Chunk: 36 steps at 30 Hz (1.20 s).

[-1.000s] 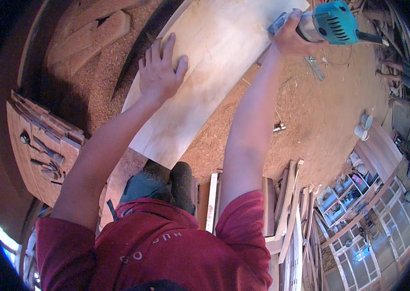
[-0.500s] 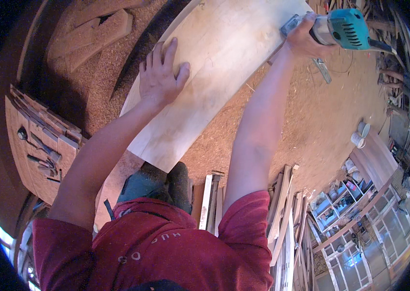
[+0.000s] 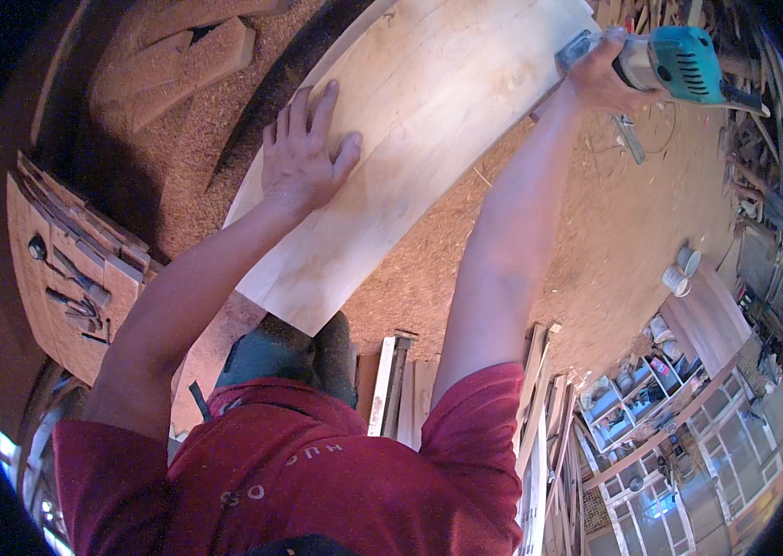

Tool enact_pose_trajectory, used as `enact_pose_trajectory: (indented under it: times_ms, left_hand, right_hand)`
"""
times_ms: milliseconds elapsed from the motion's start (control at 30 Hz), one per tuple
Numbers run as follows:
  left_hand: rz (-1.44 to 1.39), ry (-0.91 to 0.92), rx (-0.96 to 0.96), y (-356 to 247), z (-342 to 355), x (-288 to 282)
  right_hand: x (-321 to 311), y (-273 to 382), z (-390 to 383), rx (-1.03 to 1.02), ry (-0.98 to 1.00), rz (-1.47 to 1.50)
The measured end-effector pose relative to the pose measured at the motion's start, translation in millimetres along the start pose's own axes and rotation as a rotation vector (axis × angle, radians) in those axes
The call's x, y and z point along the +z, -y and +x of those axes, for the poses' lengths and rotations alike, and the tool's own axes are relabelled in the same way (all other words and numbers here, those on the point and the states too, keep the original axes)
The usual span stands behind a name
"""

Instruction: The person uses a hand router to shape the edges of several wooden boards on a workbench in a workshop.

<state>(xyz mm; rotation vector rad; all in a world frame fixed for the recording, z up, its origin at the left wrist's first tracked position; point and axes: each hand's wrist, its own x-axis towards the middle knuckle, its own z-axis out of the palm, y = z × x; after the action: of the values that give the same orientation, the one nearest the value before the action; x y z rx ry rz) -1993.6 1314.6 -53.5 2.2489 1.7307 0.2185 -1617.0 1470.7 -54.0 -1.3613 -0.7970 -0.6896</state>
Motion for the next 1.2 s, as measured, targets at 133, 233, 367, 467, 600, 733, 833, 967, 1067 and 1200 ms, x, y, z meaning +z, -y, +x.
enact_pose_trajectory:
  times_ms: [133, 233, 367, 467, 600, 733, 833, 967, 1067, 1200]
  left_hand:
    - [0.001, 0.022, -0.007, -1.2, 0.1, -0.2]
    - [0.002, 0.022, -0.013, 1.2, -0.6, 1.5]
    - [-0.01, 0.03, -0.013, -0.9, 1.0, 0.5]
    - [0.006, 0.022, -0.01, -1.6, 1.8, 0.4]
    - [0.0, 0.014, -0.012, 3.1, 0.6, 0.5]
    - [-0.001, 0.018, 0.0, -5.2, 4.8, 0.9]
    - [0.025, 0.015, -0.013, 2.1, 1.1, 2.9]
    - [0.013, 0.001, -0.003, 1.9, -0.7, 2.9]
    - [0.007, -0.005, 0.0, -3.4, 0.6, 3.9]
    - [0.023, -0.097, 0.028, 3.6, -3.1, 11.8]
  right_hand:
    - [8.2, -7.6, 9.4, -0.044, -0.003, 0.042]
    - [11.8, -3.5, 9.7, 0.008, 0.043, 0.061]
    - [16.6, -16.9, 17.2, -0.033, 0.098, 0.085]
    - [20.4, -28.4, 20.3, 0.012, 0.06, -0.123]
    - [34.1, -17.0, 9.8, 0.098, 0.006, 0.091]
    - [40.1, -78.9, 33.3, -0.029, -0.037, -0.272]
    - [45.8, -74.1, 22.7, 0.013, 0.036, -0.198]
    - [48.8, -50.1, 31.4, 0.119, 0.111, 0.054]
    - [46.2, -43.1, 41.7, 0.06, 0.057, 0.051]
    - [3.2, 4.7, 18.5, 0.106, 0.105, 0.122]
